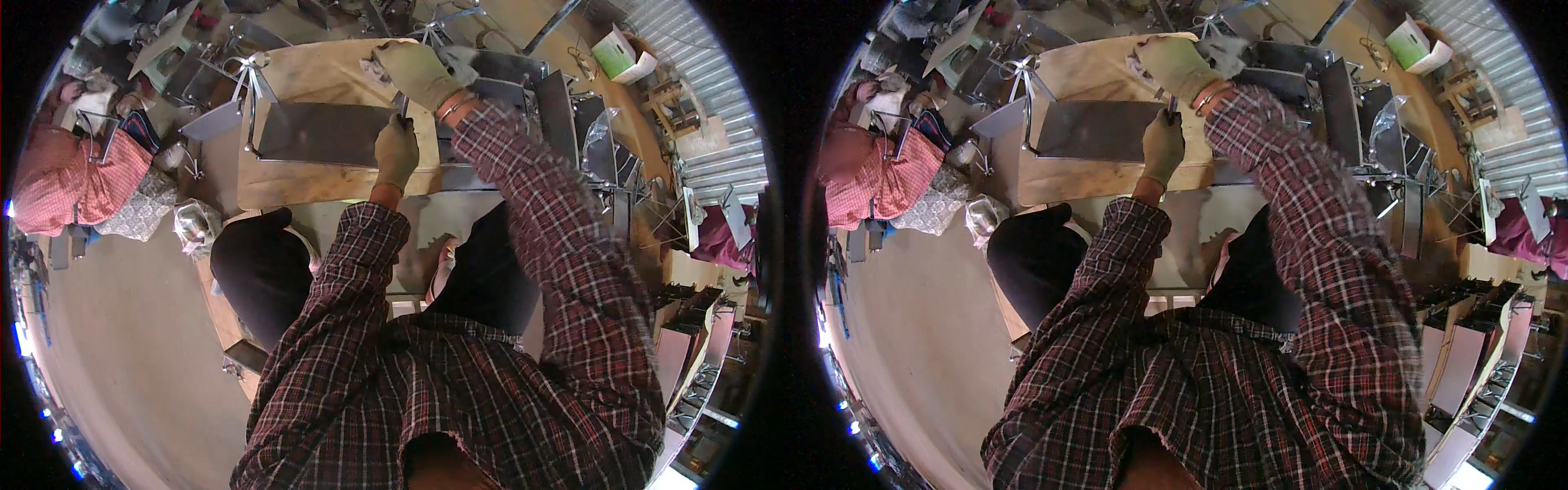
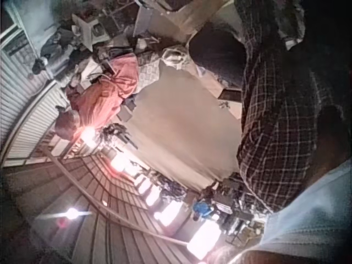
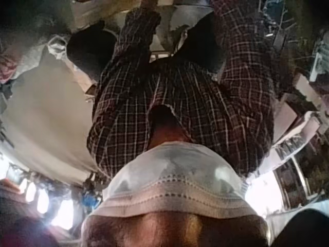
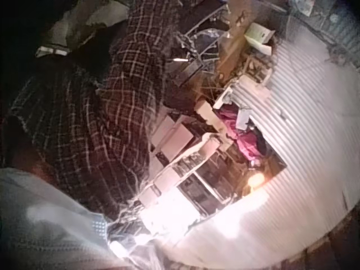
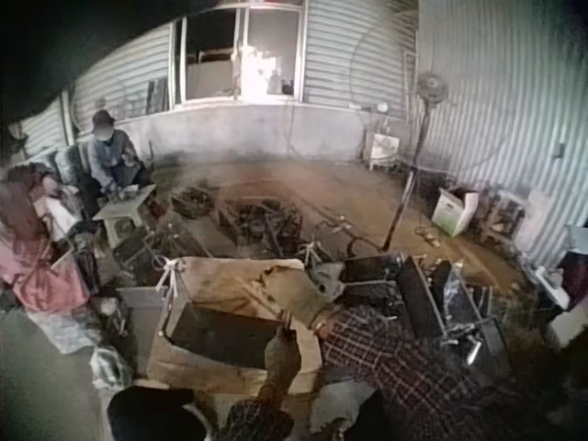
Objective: Cleaning and inspecting metal fabrication parts with a cloth.
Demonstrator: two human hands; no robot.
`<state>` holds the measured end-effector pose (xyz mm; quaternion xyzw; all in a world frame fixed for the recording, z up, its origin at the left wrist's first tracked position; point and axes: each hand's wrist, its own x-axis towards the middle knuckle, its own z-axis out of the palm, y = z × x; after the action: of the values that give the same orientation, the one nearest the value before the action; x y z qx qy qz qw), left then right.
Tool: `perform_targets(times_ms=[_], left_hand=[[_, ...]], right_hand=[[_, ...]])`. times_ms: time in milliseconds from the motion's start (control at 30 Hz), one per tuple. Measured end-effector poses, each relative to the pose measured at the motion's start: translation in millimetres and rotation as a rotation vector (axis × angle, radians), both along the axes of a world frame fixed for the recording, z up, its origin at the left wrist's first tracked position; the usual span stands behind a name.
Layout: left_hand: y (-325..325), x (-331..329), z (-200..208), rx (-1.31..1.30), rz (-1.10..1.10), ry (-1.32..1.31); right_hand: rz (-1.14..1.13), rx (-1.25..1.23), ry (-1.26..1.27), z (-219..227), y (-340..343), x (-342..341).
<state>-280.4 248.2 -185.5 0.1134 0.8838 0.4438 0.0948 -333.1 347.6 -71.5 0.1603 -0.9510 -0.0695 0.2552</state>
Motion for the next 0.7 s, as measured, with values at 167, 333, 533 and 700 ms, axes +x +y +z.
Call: perform_targets(times_ms=[167, 333, 533, 700], left_hand=[[3, -1, -9, 0.071, 0.007, 0.157], [-4, -1, -7, 0.052, 0.055, -0.011], [11, -2, -6, 0.067, -0.025, 0.03], [-3, -3, -12, 0.054, -0.07, 0.134]], right_hand=[[-0.208, -0.15, 0.139, -12, -4, 2], [-0.067, -0.752, 0.075, 39, 43, 21], [-0.169, -0.754, 0.286, -28, 49, 44], [-0.146, -1.268, 0.071, -32, 40, 65]])
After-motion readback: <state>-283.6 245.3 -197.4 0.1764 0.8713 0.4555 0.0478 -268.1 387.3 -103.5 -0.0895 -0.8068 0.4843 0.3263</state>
